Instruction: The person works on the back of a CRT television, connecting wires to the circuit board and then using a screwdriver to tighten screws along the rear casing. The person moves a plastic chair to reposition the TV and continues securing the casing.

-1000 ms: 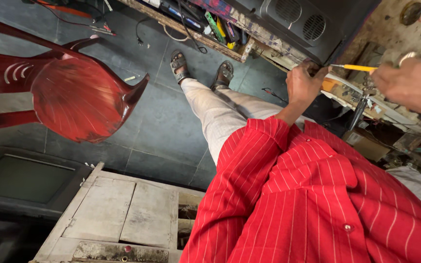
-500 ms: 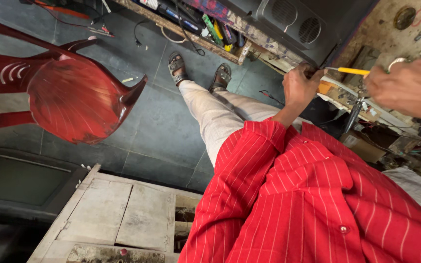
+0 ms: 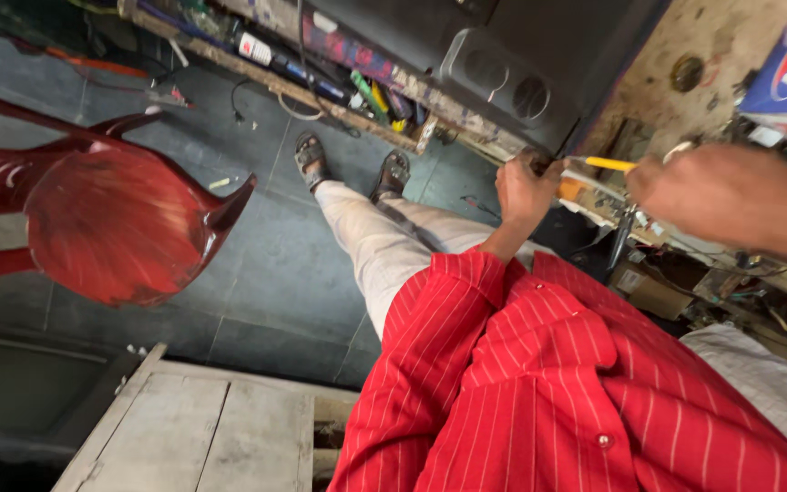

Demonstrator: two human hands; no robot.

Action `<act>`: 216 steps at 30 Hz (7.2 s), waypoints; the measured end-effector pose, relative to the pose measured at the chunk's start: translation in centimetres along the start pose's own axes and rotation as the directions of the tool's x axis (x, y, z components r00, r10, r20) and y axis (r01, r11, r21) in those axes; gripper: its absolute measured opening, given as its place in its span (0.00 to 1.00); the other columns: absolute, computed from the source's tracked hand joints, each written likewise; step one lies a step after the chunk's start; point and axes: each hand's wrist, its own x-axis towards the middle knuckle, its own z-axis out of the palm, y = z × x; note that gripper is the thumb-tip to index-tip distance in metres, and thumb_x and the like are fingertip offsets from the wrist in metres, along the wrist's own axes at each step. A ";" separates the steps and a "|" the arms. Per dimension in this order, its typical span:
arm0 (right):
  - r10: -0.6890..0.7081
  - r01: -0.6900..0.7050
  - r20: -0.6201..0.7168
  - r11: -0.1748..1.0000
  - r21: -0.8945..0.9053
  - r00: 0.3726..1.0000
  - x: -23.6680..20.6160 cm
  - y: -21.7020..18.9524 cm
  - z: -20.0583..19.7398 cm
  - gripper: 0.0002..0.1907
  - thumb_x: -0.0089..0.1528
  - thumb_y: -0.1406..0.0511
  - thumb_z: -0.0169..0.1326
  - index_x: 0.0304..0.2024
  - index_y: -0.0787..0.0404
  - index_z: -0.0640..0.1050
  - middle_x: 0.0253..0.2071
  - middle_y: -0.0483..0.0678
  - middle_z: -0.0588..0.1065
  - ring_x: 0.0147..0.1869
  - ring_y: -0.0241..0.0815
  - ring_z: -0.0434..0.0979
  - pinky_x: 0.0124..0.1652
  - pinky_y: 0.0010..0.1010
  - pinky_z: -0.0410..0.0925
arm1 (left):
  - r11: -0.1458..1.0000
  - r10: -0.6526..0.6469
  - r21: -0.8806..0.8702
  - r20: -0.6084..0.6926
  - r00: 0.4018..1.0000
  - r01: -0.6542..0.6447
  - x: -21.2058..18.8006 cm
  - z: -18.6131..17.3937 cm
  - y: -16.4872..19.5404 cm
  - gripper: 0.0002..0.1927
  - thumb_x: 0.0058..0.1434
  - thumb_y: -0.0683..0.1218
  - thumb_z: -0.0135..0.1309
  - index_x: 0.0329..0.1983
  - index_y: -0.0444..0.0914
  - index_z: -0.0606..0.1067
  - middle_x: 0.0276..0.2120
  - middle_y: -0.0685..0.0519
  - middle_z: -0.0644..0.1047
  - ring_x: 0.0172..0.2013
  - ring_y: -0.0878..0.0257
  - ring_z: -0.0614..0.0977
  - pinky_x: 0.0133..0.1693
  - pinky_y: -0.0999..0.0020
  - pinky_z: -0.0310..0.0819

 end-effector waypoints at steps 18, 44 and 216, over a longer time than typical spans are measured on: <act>0.316 -0.548 0.474 0.212 0.809 0.822 1.9 1.5 -2.8 0.20 0.70 0.66 0.58 0.64 0.58 0.81 0.34 0.71 0.78 0.22 0.47 0.66 0.23 0.39 0.61 | 1.000 -0.023 0.003 0.034 0.999 0.023 0.0 -0.4 0.4 0.18 0.54 0.53 0.66 0.33 0.32 0.82 0.27 0.45 0.83 0.30 0.52 0.86 0.38 0.60 0.79; -0.086 0.127 0.137 0.939 -0.321 0.987 0.8 0.2 -1.4 0.18 0.67 0.58 0.49 0.57 0.56 0.74 0.46 0.41 0.80 0.42 0.31 0.84 0.37 0.22 0.74 | 0.995 0.044 -0.089 0.044 0.998 -0.040 0.1 0.0 -1.2 0.15 0.53 0.49 0.66 0.35 0.33 0.81 0.27 0.46 0.84 0.28 0.56 0.87 0.36 0.63 0.80; 0.976 -0.176 0.011 0.028 0.984 0.217 -7.9 -2.4 -9.4 0.21 0.58 0.71 0.63 0.54 0.67 0.79 0.44 0.57 0.77 0.38 0.56 0.80 0.37 0.42 0.73 | 0.073 0.107 0.094 0.989 0.101 -0.993 10.2 5.4 10.8 0.14 0.45 0.37 0.60 0.37 0.42 0.78 0.43 0.50 0.77 0.51 0.51 0.76 0.51 0.57 0.71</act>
